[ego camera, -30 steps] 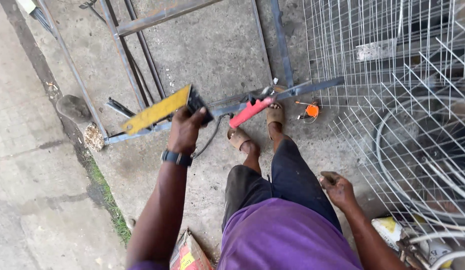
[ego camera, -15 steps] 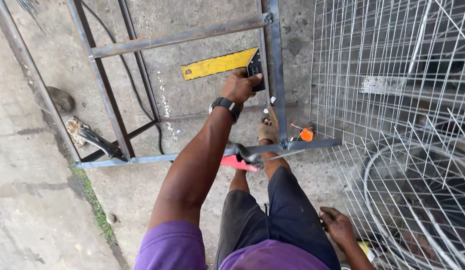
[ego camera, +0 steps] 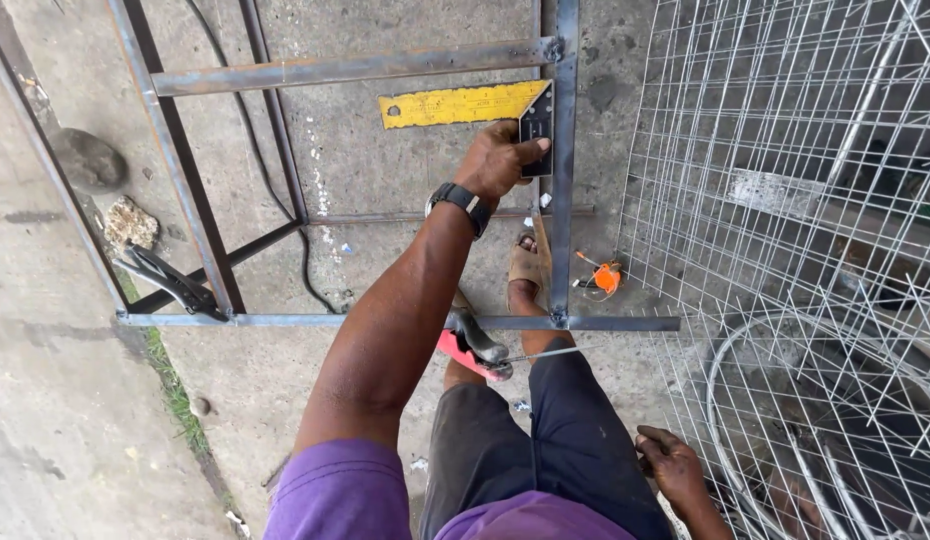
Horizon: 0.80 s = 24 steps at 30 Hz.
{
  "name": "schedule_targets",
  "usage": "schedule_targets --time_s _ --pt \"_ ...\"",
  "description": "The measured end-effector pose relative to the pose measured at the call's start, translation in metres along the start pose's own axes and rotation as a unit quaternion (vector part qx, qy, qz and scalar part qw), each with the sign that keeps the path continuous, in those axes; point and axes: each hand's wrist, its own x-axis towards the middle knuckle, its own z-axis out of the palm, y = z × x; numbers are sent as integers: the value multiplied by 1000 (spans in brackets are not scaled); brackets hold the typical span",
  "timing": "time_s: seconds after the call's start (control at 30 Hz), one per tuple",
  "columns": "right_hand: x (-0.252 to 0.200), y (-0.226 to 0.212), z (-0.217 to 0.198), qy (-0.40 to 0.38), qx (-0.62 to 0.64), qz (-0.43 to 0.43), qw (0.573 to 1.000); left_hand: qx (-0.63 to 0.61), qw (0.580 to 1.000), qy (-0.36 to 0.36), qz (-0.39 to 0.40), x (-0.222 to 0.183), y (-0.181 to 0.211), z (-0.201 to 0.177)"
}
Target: Welding and assembling a metal frame using a welder and a square.
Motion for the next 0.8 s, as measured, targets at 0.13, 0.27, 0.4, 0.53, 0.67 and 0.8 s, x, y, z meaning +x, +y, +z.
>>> schedule_targets --time_s 0.13,0.27,0.4,0.53,0.67,0.8 --pt "12 5 -3 -1 6 -17 1000 6 1000 -9 8 9 -7 -1" --pt "12 -2 -5 -12 2 -17 1000 -12 1000 -14 15 7 -6 1" --pt "8 -12 -5 -3 -15 -10 1000 -41 999 -23 18 3 0 3" --pt "17 -6 -7 0 -6 -20 1000 -82 996 -34 30 6 1 4" --pt "12 -15 -7 3 -10 -13 1000 -74 996 -38 40 7 4 4" --pt "10 -22 -8 3 -15 5 1000 -82 994 -51 50 14 -2 2"
